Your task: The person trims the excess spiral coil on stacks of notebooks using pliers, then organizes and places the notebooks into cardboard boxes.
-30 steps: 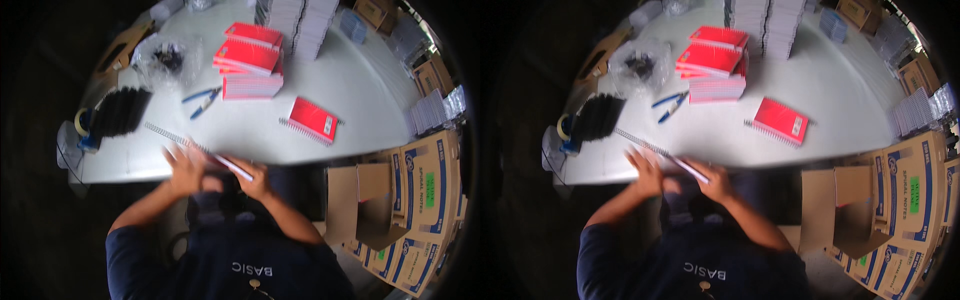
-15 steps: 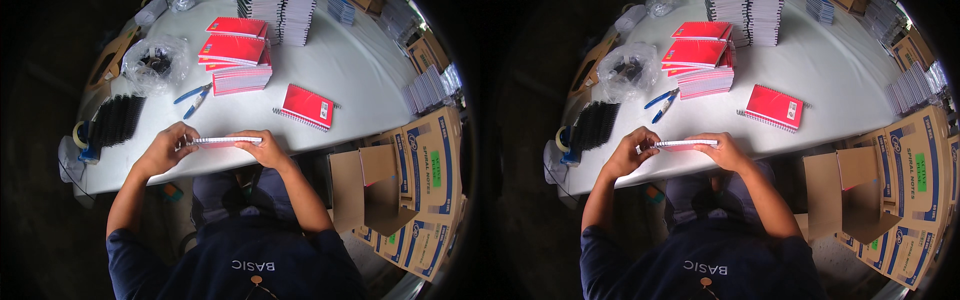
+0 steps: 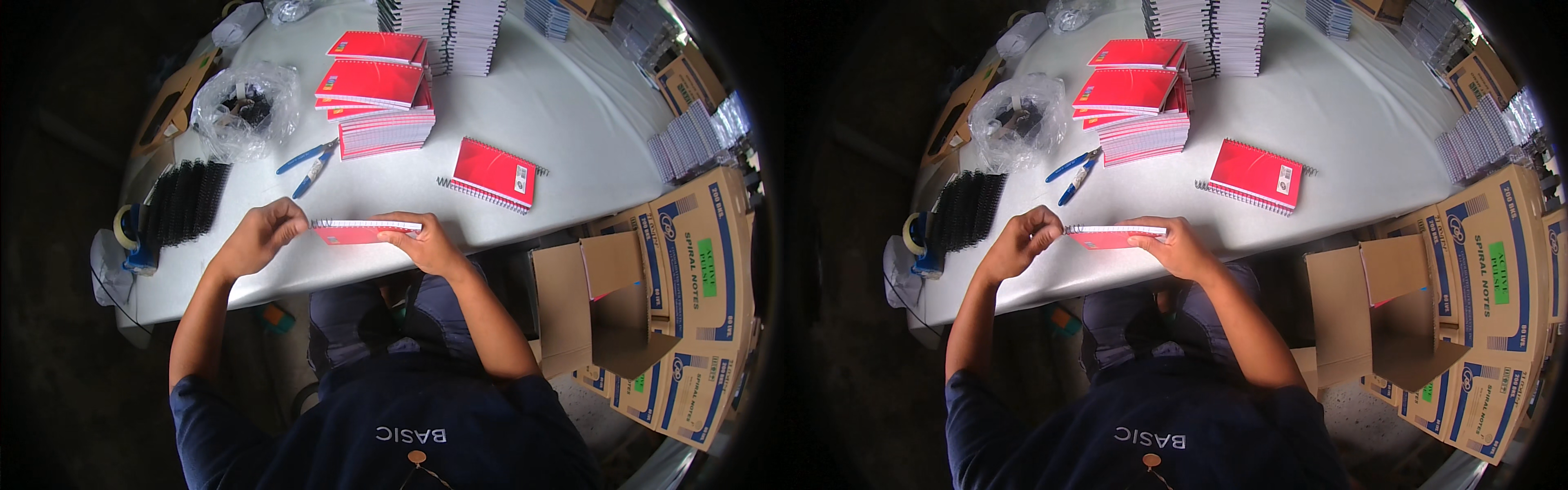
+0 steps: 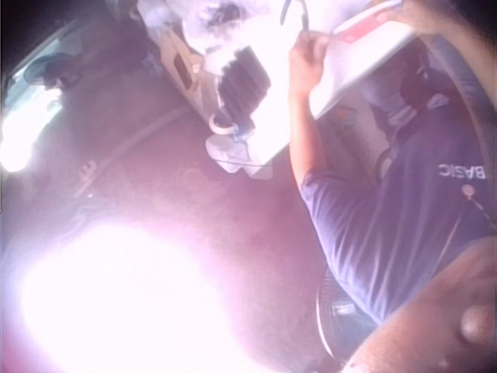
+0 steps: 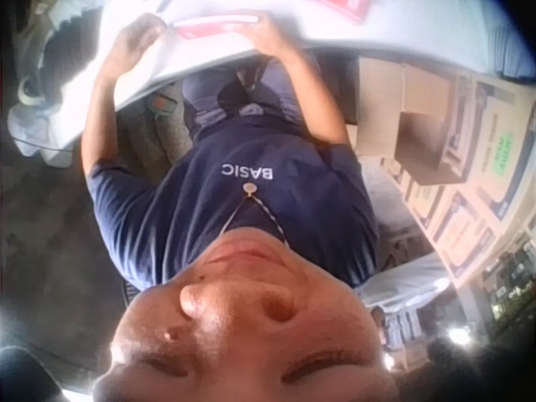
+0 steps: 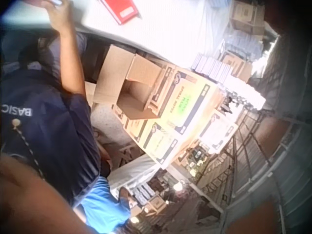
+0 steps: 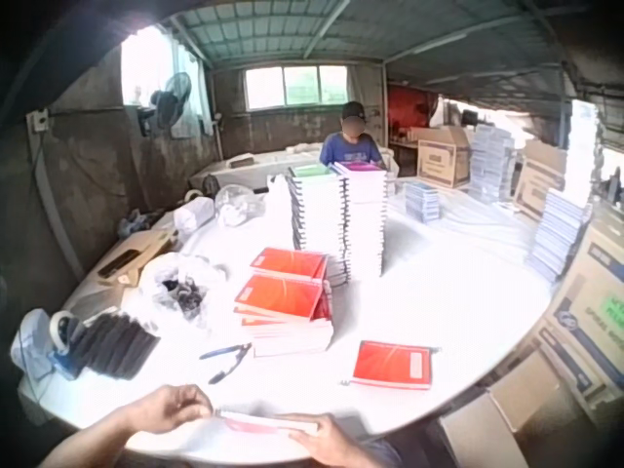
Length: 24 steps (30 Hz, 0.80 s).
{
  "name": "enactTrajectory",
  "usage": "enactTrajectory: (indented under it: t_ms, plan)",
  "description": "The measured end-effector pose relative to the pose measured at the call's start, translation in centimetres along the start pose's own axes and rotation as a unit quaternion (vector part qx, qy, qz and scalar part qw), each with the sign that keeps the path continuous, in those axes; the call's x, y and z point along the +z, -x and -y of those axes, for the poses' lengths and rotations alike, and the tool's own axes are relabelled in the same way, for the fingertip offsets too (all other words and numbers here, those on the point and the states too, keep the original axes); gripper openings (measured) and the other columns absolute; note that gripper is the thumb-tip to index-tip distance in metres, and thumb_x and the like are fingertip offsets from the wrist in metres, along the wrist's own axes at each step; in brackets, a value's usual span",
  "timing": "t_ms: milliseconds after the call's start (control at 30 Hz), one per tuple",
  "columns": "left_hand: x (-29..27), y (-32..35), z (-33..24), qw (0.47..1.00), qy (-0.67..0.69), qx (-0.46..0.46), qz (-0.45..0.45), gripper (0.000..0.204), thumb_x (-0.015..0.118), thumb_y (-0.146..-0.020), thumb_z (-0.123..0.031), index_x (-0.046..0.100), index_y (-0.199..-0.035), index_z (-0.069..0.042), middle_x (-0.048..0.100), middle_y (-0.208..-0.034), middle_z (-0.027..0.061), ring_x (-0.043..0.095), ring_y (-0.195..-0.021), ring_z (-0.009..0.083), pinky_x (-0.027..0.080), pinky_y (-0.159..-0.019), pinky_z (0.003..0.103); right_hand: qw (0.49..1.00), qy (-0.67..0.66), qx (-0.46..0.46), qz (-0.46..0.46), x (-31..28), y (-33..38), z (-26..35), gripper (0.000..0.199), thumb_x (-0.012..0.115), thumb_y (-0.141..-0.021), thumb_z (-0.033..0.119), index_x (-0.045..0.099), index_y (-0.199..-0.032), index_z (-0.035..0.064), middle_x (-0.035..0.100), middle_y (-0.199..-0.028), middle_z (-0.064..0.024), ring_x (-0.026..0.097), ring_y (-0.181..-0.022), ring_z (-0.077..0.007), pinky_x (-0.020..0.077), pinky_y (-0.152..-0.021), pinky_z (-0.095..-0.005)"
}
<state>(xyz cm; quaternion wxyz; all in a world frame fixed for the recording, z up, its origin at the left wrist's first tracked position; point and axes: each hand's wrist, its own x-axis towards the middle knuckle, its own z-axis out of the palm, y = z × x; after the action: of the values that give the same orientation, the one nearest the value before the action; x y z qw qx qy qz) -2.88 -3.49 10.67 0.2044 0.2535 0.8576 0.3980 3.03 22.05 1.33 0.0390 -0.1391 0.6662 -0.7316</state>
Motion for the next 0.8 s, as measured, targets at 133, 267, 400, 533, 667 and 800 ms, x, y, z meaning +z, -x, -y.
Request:
enactTrajectory:
  t_ms: [133,267,400,533,667,800]
  plan:
    - [-0.3,-0.5,0.6,0.996,0.082,-0.019,0.041,0.037,0.046,-0.095,-0.036,0.056,-0.085,-0.002,0.043,-0.058,-0.002,0.038,-0.054,0.0052,0.031,-0.05,0.021,1.0,0.009,-0.009,-0.004,0.0,0.0,-0.2,0.024,0.061,-0.086,0.01,0.062,-0.107,-0.0013,0.067,-0.096,-0.0073,0.056,-0.086,-0.0088,0.046,-0.08,-0.0255]
    - [-1.5,-1.2,1.3,0.985,0.101,-0.076,0.118,0.035,0.048,-0.094,-0.035,0.057,-0.086,-0.002,0.045,-0.06,-0.0017,0.04,-0.056,0.0053,0.033,-0.051,0.02,1.0,-0.006,0.002,-0.004,0.0,0.0,-0.1,0.024,0.061,-0.086,0.009,0.062,-0.108,-0.0018,0.066,-0.096,-0.0066,0.056,-0.088,-0.0086,0.0462,-0.081,-0.025]
    - [-1.8,-1.9,1.2,0.997,0.033,0.001,0.065,0.027,0.059,-0.088,-0.031,0.06,-0.088,-0.004,0.054,-0.072,0.0,0.048,-0.068,0.0083,0.038,-0.065,0.023,1.0,-0.019,0.006,-0.012,0.4,0.0,-0.2,0.027,0.06,-0.086,0.008,0.06,-0.111,-0.0014,0.066,-0.095,-0.0067,0.055,-0.085,-0.0085,0.0461,-0.08,-0.0249]
    - [-0.4,-1.9,-1.6,0.964,-0.162,0.199,-0.064,0.024,0.072,-0.076,-0.023,0.064,-0.092,-0.007,0.061,-0.089,0.003,0.054,-0.085,0.0158,0.035,-0.084,0.032,0.999,0.026,-0.001,-0.021,0.5,0.3,-0.3,0.028,0.059,-0.086,0.005,0.06,-0.114,0.0024,0.067,-0.099,-0.0087,0.058,-0.087,-0.0095,0.0463,-0.079,-0.0256]
    - [1.0,-1.5,-1.8,0.893,-0.403,0.185,-0.081,0.051,0.073,-0.07,-0.039,0.059,-0.11,-0.011,0.051,-0.121,0.0129,0.046,-0.112,0.0283,0.03,-0.095,0.042,0.983,0.143,-0.112,-0.039,0.8,1.1,-0.5,0.03,0.059,-0.083,0.0,0.061,-0.113,0.0053,0.066,-0.103,-0.0131,0.063,-0.091,-0.0172,0.0482,-0.08,-0.0288]
    - [6.1,-0.4,2.6,0.837,-0.436,0.172,-0.284,0.105,0.053,-0.068,-0.072,0.022,-0.139,-0.001,0.012,-0.144,0.0293,0.014,-0.132,0.0501,0.006,-0.103,0.063,0.97,0.157,-0.169,-0.081,2.8,2.0,-0.6,0.032,0.058,-0.081,-0.005,0.062,-0.112,0.0033,0.065,-0.104,-0.015,0.064,-0.094,-0.0246,0.0493,-0.08,-0.031]
